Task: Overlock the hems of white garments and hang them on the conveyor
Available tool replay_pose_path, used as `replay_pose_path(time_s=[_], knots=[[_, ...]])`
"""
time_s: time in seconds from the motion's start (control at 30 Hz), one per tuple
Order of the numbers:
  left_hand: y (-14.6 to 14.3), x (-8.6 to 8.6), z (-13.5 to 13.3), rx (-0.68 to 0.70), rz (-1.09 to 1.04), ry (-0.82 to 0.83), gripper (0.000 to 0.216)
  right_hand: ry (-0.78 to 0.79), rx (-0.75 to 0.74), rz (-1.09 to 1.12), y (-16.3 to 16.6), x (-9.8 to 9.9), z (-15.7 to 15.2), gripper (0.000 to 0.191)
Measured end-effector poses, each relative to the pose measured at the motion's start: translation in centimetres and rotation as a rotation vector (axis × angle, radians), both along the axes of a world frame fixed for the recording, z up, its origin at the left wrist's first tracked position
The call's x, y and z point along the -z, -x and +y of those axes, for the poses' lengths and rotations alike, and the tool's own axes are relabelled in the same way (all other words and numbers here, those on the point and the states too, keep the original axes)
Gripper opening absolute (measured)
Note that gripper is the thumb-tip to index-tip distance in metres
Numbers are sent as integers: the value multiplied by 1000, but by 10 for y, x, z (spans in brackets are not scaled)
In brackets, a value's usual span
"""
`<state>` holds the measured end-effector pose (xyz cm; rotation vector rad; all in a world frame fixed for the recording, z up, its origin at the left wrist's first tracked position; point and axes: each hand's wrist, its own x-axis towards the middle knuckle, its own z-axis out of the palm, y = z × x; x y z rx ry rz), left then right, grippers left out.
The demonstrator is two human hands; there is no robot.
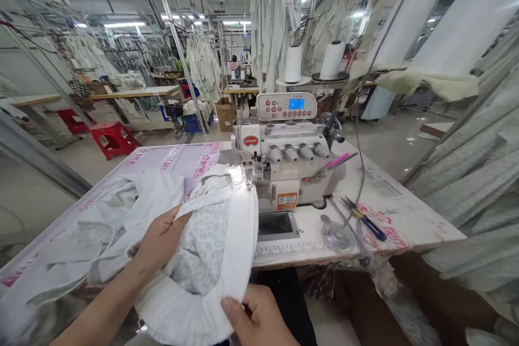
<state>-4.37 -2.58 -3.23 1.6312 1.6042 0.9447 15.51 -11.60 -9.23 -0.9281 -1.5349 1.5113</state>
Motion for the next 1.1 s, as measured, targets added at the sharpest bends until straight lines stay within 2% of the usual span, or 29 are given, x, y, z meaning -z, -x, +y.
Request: replay_pose_path(time_s=[0.23, 0.43, 0.5, 0.57, 0.63, 0.7, 0.77, 0.83, 0.9, 0.97, 1.03, 1.1], knots=[[-3, -10, 17, -40, 194, -160, 26, -31, 52, 20, -2, -4, 22, 33], [-9, -30, 77, -70, 379, -410, 23, -83, 118, -27, -7, -24, 71, 31], [-14, -36, 88, -116, 419, -476, 22, -107, 146, -52, -8, -29, 89, 31], [-22, -36, 79, -149, 459, -575, 17, -113, 183, -66, -8, -32, 102, 32], [-32, -28, 52, -48, 505, -607, 17, -105, 215, -67, -8, -32, 107, 33], [-39, -13, 22, 162, 489, -470, 22, -97, 235, -69, -8, -32, 107, 33], [-42, 2, 2, 312, 358, -196, 29, -83, 243, -82, -9, -33, 106, 34], [-41, 13, -2, 358, 152, 63, 34, -61, 242, -84, -11, -36, 107, 35], [-38, 16, 0, 395, -33, 230, 39, -24, 237, -80, -14, -39, 111, 36], [-35, 12, -6, 433, -118, 271, 37, 20, 225, -66, -14, -40, 110, 38], [-31, 5, -28, 529, -24, 257, 34, 65, 218, -58, -13, -36, 98, 39], [-27, 1, -62, 712, 117, 328, 37, 137, 163, -44, -9, -28, 70, 42]])
